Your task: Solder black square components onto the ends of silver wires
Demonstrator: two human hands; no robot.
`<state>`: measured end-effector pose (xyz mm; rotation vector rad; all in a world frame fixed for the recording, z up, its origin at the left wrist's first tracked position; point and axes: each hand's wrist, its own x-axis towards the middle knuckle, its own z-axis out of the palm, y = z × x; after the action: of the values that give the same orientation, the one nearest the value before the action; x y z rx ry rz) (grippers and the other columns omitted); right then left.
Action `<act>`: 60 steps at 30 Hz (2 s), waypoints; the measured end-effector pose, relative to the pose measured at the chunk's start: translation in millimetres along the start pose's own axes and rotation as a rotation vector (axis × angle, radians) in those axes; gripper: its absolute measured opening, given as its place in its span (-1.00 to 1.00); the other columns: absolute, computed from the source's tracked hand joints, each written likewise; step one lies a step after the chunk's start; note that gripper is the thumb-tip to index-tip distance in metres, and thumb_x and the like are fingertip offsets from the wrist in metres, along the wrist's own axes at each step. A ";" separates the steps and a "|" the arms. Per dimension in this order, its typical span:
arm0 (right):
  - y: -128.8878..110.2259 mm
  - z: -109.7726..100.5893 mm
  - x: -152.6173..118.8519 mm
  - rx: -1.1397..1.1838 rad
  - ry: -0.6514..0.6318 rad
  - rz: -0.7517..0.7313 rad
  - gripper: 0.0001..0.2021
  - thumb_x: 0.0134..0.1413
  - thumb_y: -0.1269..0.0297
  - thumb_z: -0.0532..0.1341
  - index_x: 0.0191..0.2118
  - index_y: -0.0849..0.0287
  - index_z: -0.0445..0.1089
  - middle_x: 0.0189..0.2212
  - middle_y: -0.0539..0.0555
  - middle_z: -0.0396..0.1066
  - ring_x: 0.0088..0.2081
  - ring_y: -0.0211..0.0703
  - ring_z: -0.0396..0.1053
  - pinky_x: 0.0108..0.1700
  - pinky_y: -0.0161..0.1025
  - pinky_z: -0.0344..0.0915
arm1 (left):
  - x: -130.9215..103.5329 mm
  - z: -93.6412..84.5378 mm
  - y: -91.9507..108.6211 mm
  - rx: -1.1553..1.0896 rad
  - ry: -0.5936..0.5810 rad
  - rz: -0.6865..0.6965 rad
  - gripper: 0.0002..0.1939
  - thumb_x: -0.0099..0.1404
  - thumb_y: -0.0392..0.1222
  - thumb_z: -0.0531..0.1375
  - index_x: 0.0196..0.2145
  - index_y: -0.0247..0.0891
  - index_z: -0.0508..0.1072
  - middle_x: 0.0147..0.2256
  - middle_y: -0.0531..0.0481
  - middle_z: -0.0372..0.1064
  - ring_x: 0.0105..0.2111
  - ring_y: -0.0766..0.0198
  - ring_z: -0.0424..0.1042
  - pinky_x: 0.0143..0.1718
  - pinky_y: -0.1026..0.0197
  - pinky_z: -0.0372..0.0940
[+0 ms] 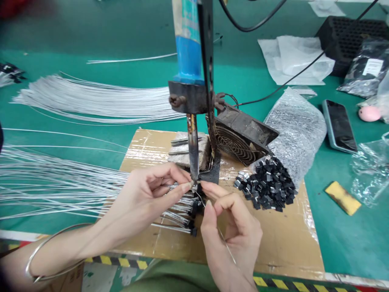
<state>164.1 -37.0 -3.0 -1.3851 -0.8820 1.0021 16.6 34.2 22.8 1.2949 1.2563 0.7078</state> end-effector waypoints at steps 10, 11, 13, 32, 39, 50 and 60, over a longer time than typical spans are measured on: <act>-9.3 6.9 3.2 0.047 0.059 0.082 -0.78 0.24 0.32 0.33 -0.45 0.10 0.38 -0.08 0.08 0.65 -0.03 -0.09 0.63 0.10 -0.15 0.56 | 6.9 1.2 5.5 -0.001 0.047 0.002 -0.88 0.19 -0.24 0.27 -0.49 -0.27 0.46 -0.43 -0.03 0.51 -0.43 0.26 0.40 -0.45 0.25 0.22; -9.9 6.9 3.4 0.050 0.063 0.082 -0.77 0.24 0.31 0.33 -0.46 0.10 0.38 -0.08 0.09 0.66 -0.04 -0.09 0.63 0.09 -0.15 0.56 | 6.7 1.0 6.2 -0.001 0.047 0.003 -0.88 0.19 -0.24 0.26 -0.49 -0.26 0.46 -0.43 -0.03 0.51 -0.43 0.26 0.40 -0.46 0.25 0.20; -10.5 7.2 3.4 0.060 0.069 0.081 -0.76 0.23 0.30 0.34 -0.46 0.10 0.37 -0.09 0.10 0.66 -0.05 -0.07 0.64 0.09 -0.13 0.57 | 6.1 0.6 7.1 0.004 0.048 0.003 -0.88 0.19 -0.23 0.27 -0.49 -0.26 0.46 -0.43 -0.04 0.52 -0.42 0.26 0.40 -0.48 0.25 0.17; -8.5 5.6 3.2 0.061 0.048 0.039 -0.77 0.24 0.34 0.32 -0.46 0.10 0.38 -0.09 0.06 0.67 -0.05 -0.11 0.64 0.07 -0.21 0.57 | 3.8 -0.2 5.4 0.031 0.042 0.015 -0.85 0.23 -0.20 0.24 -0.47 -0.27 0.48 -0.40 -0.09 0.53 -0.37 0.19 0.47 -0.44 0.21 0.21; -11.8 8.5 1.9 0.062 0.068 0.067 -0.77 0.23 0.33 0.34 -0.45 0.10 0.38 -0.09 0.07 0.66 -0.06 -0.09 0.64 0.08 -0.15 0.57 | 2.1 -0.4 5.1 0.037 0.049 0.006 -0.86 0.22 -0.19 0.24 -0.47 -0.27 0.48 -0.41 -0.09 0.53 -0.38 0.19 0.45 -0.45 0.22 0.21; -2.1 4.4 3.4 -0.018 0.025 -0.088 -0.79 0.25 0.41 0.30 -0.43 0.11 0.38 -0.09 0.05 0.66 -0.06 -0.16 0.65 0.05 -0.29 0.56 | 2.3 -0.8 2.7 0.051 0.035 0.007 -0.87 0.22 -0.20 0.24 -0.46 -0.28 0.48 -0.42 -0.07 0.51 -0.38 0.19 0.44 -0.43 0.22 0.23; 0.3 0.9 3.3 -0.084 -0.002 -0.171 -0.80 0.21 0.49 0.30 -0.41 0.11 0.38 -0.07 0.06 0.66 -0.06 -0.15 0.65 0.05 -0.28 0.56 | 1.0 -1.1 3.9 0.046 0.045 0.021 -0.87 0.23 -0.20 0.24 -0.45 -0.28 0.50 -0.38 -0.09 0.54 -0.35 0.17 0.47 -0.42 0.22 0.24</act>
<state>164.5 -33.7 -3.6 -1.3540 -1.0350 0.8445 16.8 36.3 26.4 1.3376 1.3032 0.7299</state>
